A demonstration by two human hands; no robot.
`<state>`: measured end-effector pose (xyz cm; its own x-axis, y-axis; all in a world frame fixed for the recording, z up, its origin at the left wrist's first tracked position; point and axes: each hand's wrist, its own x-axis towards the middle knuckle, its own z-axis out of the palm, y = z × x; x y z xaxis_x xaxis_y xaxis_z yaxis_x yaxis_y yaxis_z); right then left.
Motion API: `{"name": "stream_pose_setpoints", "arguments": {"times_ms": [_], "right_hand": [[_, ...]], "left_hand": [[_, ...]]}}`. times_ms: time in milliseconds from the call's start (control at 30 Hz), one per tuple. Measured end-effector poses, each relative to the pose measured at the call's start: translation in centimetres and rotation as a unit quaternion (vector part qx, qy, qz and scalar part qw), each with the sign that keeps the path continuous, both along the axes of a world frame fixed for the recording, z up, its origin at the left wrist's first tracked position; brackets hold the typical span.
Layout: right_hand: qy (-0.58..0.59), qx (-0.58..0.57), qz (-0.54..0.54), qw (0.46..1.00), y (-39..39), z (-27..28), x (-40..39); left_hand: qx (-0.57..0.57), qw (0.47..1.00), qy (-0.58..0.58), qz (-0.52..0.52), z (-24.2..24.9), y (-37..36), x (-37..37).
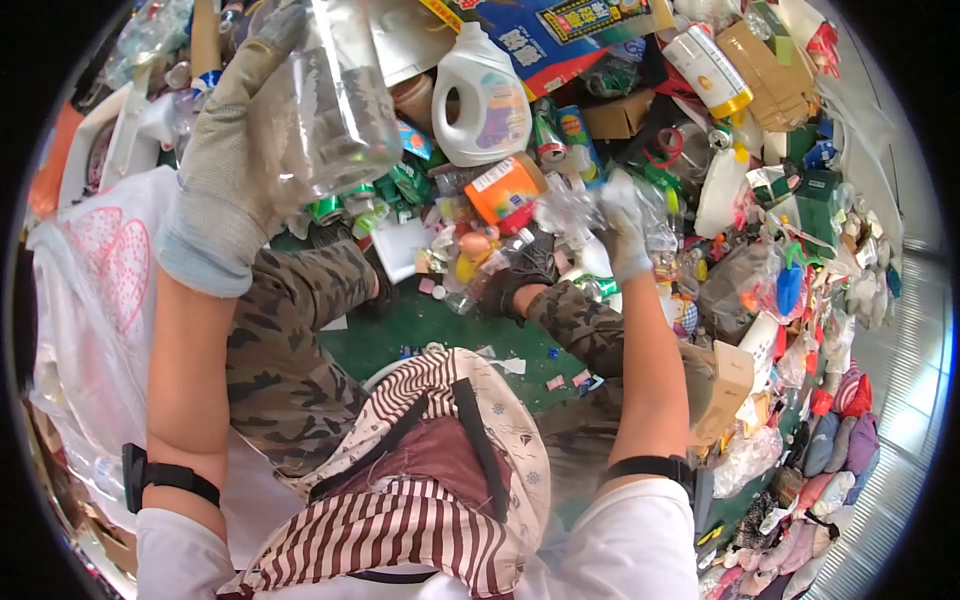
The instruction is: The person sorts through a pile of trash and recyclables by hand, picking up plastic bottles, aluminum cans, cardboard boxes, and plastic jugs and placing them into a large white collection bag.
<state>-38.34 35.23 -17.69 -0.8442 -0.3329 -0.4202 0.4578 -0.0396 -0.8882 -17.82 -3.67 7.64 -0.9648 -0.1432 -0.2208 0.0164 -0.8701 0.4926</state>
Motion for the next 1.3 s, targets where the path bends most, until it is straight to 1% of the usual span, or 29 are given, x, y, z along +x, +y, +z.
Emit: {"name": "stream_pose_setpoints", "arguments": {"times_ms": [33,100,133,200,233,267,300,333,367,400,433,467,500,533,567,667,700,767,800,833,867,900,967,1033,1100,1133,1167,1233,1300], "right_hand": [[-0.019,0.035,-0.04,0.998,3.6,-0.9,0.3],[-0.034,0.144,-0.145,0.978,9.1,-0.9,2.4],[-0.041,0.24,-0.219,0.945,10.0,0.1,3.9],[-0.107,0.334,-0.268,0.897,12.6,-1.2,3.6],[-0.024,0.486,-0.236,0.841,13.1,-2.2,3.6],[0.058,0.622,-0.199,0.756,12.8,-2.6,4.2],[0.152,0.656,-0.21,0.708,11.0,-2.5,5.6],[0.223,0.541,-0.225,0.779,7.7,-2.9,6.9],[0.18,0.305,-0.224,0.908,3.8,-3.3,8.5],[0.096,0.162,-0.187,0.964,-0.3,-4.0,10.7],[0.306,0.419,0.047,0.854,-5.7,-8.9,14.7],[0.1,0.254,0.036,0.961,-8.4,-13.4,16.7],[0.11,0.342,-0.08,0.93,-9.9,-23.1,18.6],[0.06,0.5,-0.095,0.859,-13.4,-18.3,20.7],[0.008,0.642,-0.108,0.759,-16.1,-12.1,21.8],[-0.039,0.616,-0.034,0.786,-15.0,-14.0,18.9],[-0.035,0.544,-0.007,0.838,-12.9,-16.5,17.6],[-0.125,0.335,-0.039,0.933,-11.9,-15.3,16.1],[-0.23,0.167,-0.152,0.947,-12.8,-10.2,16.0],[-0.186,0.074,-0.162,0.966,-11.9,-12.4,15.5],[-0.144,0.04,-0.176,0.973,-12.4,-10.6,15.3],[-0.1,0.005,-0.187,0.977,-13.0,-8.1,15.1],[-0.072,-0.134,-0.117,0.981,-13.5,-4.3,13.2],[-0.033,-0.219,-0.009,0.975,-14.5,2.6,11.0],[-0.01,-0.269,0.042,0.962,-15.5,7.6,9.3],[0.016,-0.241,0.096,0.966,-16.1,11.1,9.3],[0.024,-0.201,0.084,0.976,-16.4,10.4,8.3],[0.068,-0.136,0.122,0.981,-17.6,16.2,9.4],[0.168,-0.087,0.18,0.965,-17.9,17.2,8.7]], "left_hand": [[-0.001,1.0,0.022,-0.004,0.0,0.3,0.7],[-0.044,0.996,-0.048,0.062,-2.0,0.1,0.8],[-0.065,0.997,-0.044,0.025,-3.0,-1.0,1.0],[-0.076,0.994,-0.046,0.056,-4.7,-1.1,0.4],[-0.086,0.991,-0.051,0.083,-5.3,-1.0,0.2],[-0.064,0.996,-0.024,0.05,-5.7,-0.9,0.0],[-0.069,0.996,-0.022,0.05,-5.4,-0.2,-0.2],[-0.068,0.993,-0.068,0.069,-5.0,0.7,-0.6],[-0.066,0.987,-0.115,0.09,-4.9,1.2,-0.8],[-0.063,0.994,-0.08,0.05,-5.9,0.8,-1.3],[-0.034,0.99,-0.134,0.041,-6.9,0.6,-2.6],[-0.092,0.985,-0.137,0.055,-6.7,1.2,-2.6],[-0.15,0.976,-0.14,0.069,-6.6,1.6,-2.5],[-0.166,0.981,-0.092,0.034,-7.2,1.4,-2.6],[-0.194,0.976,-0.094,0.042,-8.2,1.4,-2.7],[-0.222,0.971,-0.086,0.021,-8.4,1.5,-3.1],[-0.241,0.965,-0.105,0.01,-7.9,1.8,-3.3],[-0.262,0.957,-0.121,-0.007,-7.5,2.0,-3.9],[-0.281,0.954,-0.1,-0.034,-7.8,2.1,-4.2],[-0.301,0.949,-0.074,-0.058,-8.3,1.8,-4.8],[-0.25,0.96,-0.003,-0.125,-10.3,1.0,-5.5],[-0.229,0.964,-0.001,-0.134,-9.8,1.6,-5.5],[-0.181,0.967,-0.023,-0.177,-8.7,2.1,-5.0],[-0.103,0.968,0.006,-0.23,-8.6,1.8,-4.3],[-0.072,0.958,0.038,-0.275,-9.6,1.6,-4.0],[-0.052,0.956,0.063,-0.281,-8.7,2.0,-3.4],[-0.031,0.954,0.088,-0.285,-8.1,2.4,-2.9],[-0.042,0.957,0.128,-0.258,-6.9,2.5,-1.9],[-0.047,0.959,0.159,-0.228,-6.6,2.7,-0.9]]}}
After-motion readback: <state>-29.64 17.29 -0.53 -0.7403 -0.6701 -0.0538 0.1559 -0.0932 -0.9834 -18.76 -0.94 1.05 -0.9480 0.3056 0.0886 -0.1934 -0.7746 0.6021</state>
